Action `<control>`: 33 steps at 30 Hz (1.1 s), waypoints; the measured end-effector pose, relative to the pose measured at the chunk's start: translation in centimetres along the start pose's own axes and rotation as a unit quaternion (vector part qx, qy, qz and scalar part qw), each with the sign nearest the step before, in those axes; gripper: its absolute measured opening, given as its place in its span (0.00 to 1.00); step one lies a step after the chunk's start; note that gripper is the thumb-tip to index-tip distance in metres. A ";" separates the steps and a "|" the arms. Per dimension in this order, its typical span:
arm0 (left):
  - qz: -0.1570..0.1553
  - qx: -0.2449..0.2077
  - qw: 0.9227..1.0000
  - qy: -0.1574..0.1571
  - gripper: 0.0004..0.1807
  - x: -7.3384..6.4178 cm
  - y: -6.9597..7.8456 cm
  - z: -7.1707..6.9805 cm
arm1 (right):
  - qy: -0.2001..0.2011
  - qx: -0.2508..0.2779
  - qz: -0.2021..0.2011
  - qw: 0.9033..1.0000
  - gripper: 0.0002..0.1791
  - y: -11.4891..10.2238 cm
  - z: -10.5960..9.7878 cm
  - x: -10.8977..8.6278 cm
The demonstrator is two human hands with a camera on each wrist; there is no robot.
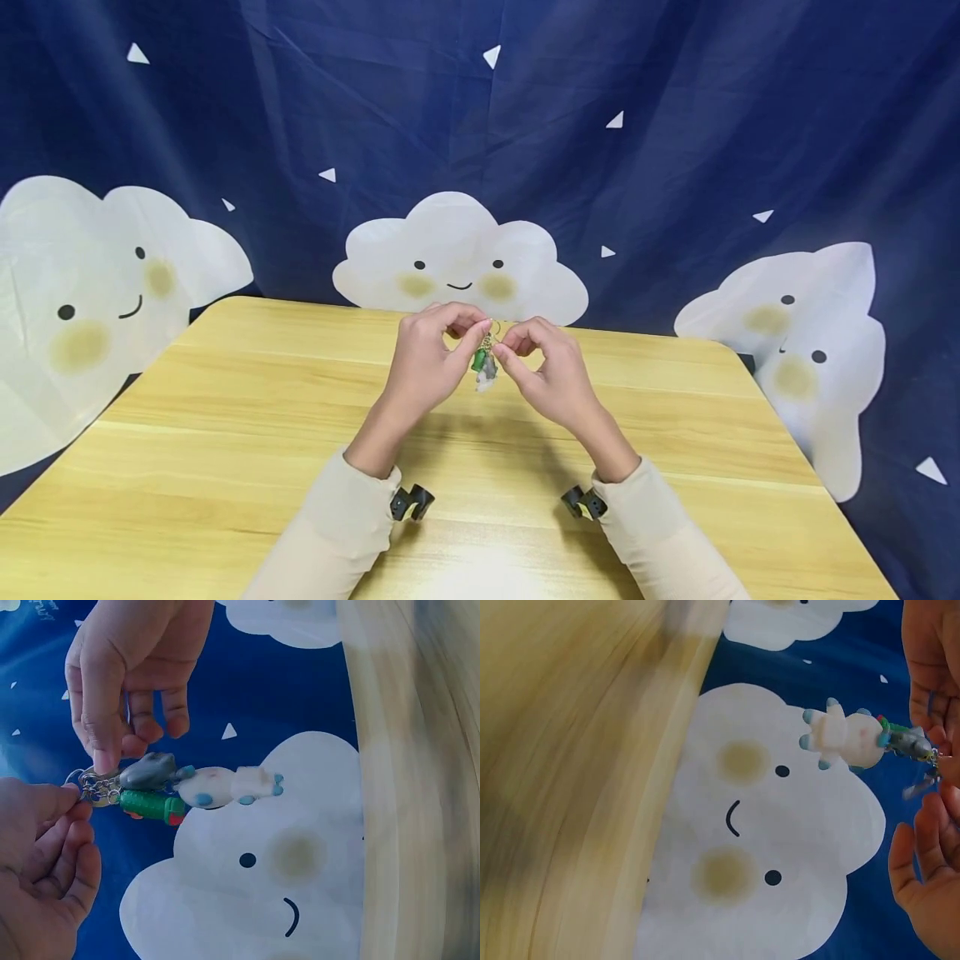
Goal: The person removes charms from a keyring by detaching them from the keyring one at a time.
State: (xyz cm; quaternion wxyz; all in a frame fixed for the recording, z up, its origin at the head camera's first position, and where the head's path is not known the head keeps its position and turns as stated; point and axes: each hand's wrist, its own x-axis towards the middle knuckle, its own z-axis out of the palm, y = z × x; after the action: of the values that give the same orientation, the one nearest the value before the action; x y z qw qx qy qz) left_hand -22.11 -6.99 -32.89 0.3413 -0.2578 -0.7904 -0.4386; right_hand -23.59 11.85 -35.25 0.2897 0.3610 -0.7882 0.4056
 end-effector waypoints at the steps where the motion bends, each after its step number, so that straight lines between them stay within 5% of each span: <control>1: -0.003 -0.002 1.000 -0.001 0.03 0.0 0.0 0.0 | 0.003 0.001 0.001 1.000 0.08 0.0 0.0 0.0; 17: -0.023 -0.023 0.999 -0.007 0.04 0.0 0.0 -0.2 | 0.001 0.037 -0.003 0.999 0.05 -0.4 0.2 0.0; 33: -0.039 -0.028 0.999 -0.010 0.03 0.1 0.0 -0.3 | -0.038 -0.018 -0.009 0.999 0.02 0.1 0.1 -0.1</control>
State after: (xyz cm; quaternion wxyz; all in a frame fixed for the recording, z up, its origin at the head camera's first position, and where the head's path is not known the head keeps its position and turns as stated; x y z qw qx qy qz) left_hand -22.08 -7.22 -32.73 0.3084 -0.2405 -0.7907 -0.4710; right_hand -23.66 11.87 -35.44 0.2699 0.3774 -0.8028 0.3745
